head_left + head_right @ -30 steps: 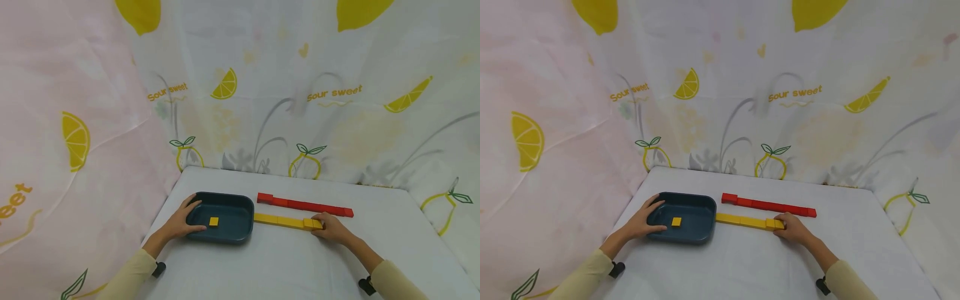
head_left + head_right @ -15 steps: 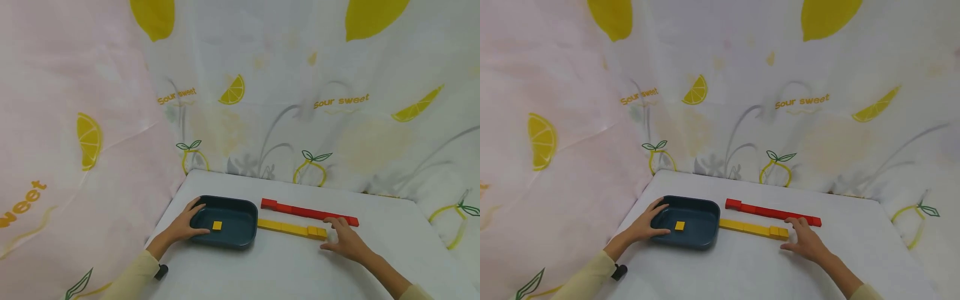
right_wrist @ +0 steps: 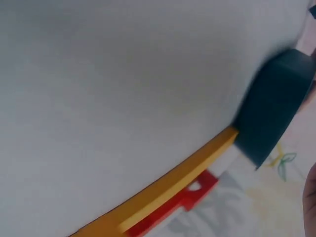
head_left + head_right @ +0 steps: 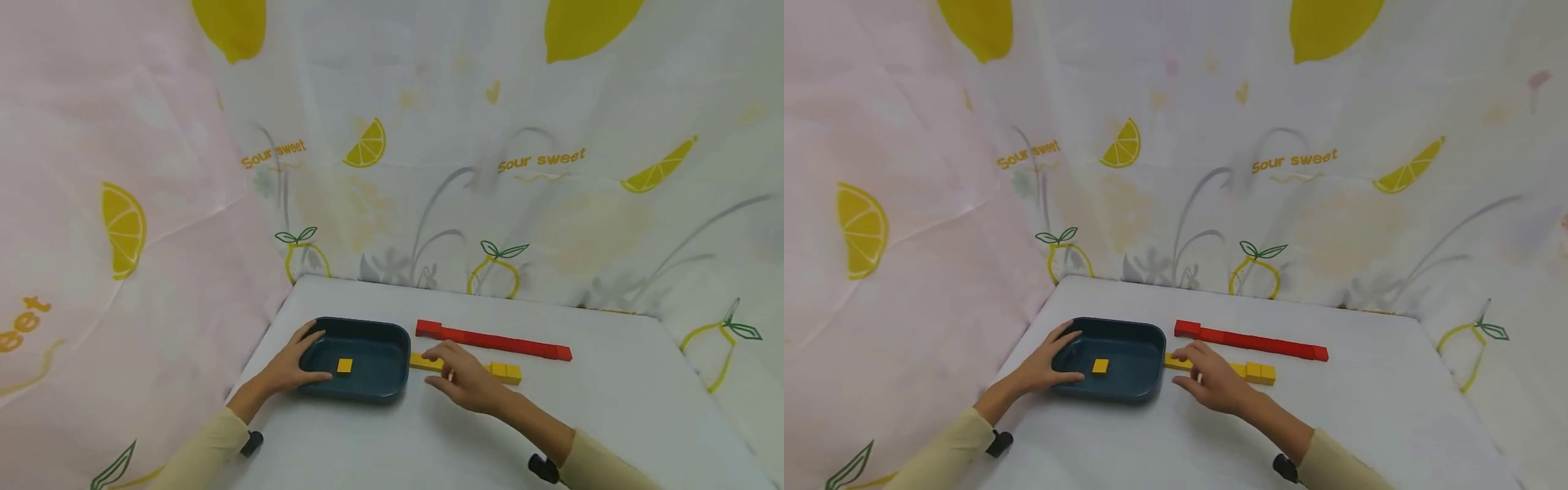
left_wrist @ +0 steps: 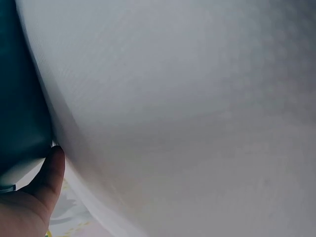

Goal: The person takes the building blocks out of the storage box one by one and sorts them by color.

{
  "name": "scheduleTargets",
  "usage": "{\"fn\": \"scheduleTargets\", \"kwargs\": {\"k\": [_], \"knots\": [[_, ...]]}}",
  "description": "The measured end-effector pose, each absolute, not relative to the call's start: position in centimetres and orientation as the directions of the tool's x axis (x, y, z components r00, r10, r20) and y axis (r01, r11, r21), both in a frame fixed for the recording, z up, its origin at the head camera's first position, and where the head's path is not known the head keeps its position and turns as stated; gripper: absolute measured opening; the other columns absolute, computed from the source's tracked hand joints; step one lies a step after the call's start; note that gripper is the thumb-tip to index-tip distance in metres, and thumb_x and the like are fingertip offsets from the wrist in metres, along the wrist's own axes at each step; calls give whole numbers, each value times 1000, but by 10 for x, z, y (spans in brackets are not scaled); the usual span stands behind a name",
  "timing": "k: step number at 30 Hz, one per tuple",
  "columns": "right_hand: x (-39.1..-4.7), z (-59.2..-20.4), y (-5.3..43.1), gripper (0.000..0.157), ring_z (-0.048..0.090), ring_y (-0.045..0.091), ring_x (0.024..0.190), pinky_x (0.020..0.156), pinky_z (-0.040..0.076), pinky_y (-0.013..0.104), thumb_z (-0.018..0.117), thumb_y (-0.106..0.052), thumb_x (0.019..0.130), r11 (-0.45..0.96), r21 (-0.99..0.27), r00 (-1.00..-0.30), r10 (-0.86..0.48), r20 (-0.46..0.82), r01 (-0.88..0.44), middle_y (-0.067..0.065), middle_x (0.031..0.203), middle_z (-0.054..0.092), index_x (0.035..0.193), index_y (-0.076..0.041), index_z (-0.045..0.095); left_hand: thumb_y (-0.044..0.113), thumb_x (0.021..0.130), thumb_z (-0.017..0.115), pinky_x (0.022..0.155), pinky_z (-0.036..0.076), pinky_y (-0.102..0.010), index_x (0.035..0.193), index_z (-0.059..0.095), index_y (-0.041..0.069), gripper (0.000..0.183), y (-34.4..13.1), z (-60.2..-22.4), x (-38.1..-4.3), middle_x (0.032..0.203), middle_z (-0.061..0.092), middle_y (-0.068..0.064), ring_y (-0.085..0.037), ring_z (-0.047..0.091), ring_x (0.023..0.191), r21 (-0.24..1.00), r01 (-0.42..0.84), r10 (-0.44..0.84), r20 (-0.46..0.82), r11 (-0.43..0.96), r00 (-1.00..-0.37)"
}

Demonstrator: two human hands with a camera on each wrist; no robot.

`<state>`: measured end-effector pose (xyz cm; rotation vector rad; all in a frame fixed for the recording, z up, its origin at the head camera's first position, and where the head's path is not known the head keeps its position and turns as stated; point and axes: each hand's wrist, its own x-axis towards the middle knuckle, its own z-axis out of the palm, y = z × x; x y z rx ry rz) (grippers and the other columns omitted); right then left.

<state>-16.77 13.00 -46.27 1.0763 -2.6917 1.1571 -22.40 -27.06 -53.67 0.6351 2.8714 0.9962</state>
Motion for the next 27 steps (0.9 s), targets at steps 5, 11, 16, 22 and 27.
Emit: {"fn": "scheduleTargets", "kwargs": {"k": [5, 11, 16, 22, 27], "knots": [[-197, -472, 47, 39, 60, 3, 82, 76, 54, 16, 71, -14, 92, 374, -622, -659, -682, 318, -687, 3, 119, 58, 128, -14, 59, 50, 70, 86, 107, 34, -69, 154, 34, 13, 105, -275, -532, -226, 165, 12, -14, -43, 24, 146, 619, 355, 384, 92, 701, -919], [-221, -503, -19, 53, 60, 4, 81, 73, 51, 13, 75, -22, 89, 523, -562, -703, -693, 158, -641, 7, 130, 48, 137, -17, 53, 52, 72, 84, 108, 34, -68, 155, 32, 10, 106, -271, -531, -224, 164, 15, -16, -44, 24, 147, 609, 369, 398, 94, 702, -913], [-226, -524, -32, 73, 58, 11, 85, 77, 54, 24, 84, -28, 80, 695, -502, -796, -605, -20, -516, 11, 130, 45, 143, -19, 47, 53, 72, 83, 107, 36, -67, 154, 34, 10, 105, -265, -534, -223, 164, 17, -16, -44, 27, 146, 606, 388, 399, 125, 694, -909], [-225, -535, -39, 48, 56, 8, 84, 78, 52, 20, 81, -27, 83, 708, -444, -768, -637, -66, -549, 4, 115, 55, 127, -20, 63, 53, 73, 83, 104, 39, -67, 153, 35, 11, 102, -269, -538, -218, 163, 18, -16, -45, 30, 144, 589, 380, 386, 123, 713, -914], [-225, -531, -40, 30, 55, 9, 84, 77, 51, 20, 76, -20, 88, 707, -452, -773, -632, -59, -544, 3, 110, 58, 117, -19, 69, 56, 74, 81, 104, 38, -67, 153, 35, 12, 101, -270, -541, -220, 163, 17, -17, -46, 30, 144, 598, 381, 376, 139, 706, -916]]}}
